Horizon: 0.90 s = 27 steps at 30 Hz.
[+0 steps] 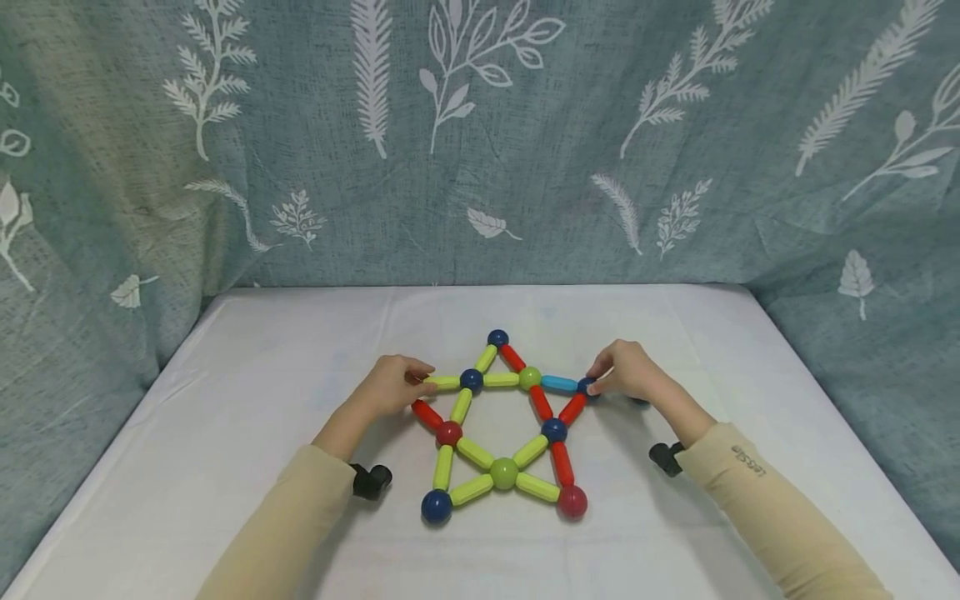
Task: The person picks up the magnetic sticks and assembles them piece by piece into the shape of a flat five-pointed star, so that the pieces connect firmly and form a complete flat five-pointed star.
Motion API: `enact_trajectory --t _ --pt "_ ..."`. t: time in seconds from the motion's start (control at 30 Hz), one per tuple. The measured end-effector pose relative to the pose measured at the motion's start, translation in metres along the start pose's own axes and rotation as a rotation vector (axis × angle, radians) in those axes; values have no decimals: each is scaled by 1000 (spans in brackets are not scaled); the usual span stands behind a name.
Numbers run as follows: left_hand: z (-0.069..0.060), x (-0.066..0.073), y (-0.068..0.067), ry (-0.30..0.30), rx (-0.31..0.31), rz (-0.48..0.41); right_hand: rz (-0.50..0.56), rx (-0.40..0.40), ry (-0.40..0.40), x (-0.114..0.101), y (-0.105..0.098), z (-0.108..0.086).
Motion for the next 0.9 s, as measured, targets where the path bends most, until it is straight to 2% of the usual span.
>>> enact_trajectory --t 0.13,0.23,0.3,0.4,0.53,0.67,0.9 --pt "-17 8 -8 29 12 41 -3 -5 -1 -1 1 0" --pt "-39 25 -8 93 22 70 -9 -13 -9 -1 2 1" --pt "-58 39 -1 147 -2 76 -16 -21 -22 -2 2 1" --pt "-85 54 16 214 -94 76 -31 -32 -40 -4 1 2" --pt "-111 59 36 241 -190 87 -49 -51 -55 -5 1 2" --pt "-120 57 45 221 -189 67 -61 -71 -57 -5 2 3" --pt "-124 59 47 220 -135 85 -79 -94 -62 -7 4 4"
Point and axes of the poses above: each hand's wrist, its own z-axis towards the middle knuckle, its own y-axis out of the palm, x = y × z, the point moved 8 cm from there along z, towards the middle knuckle
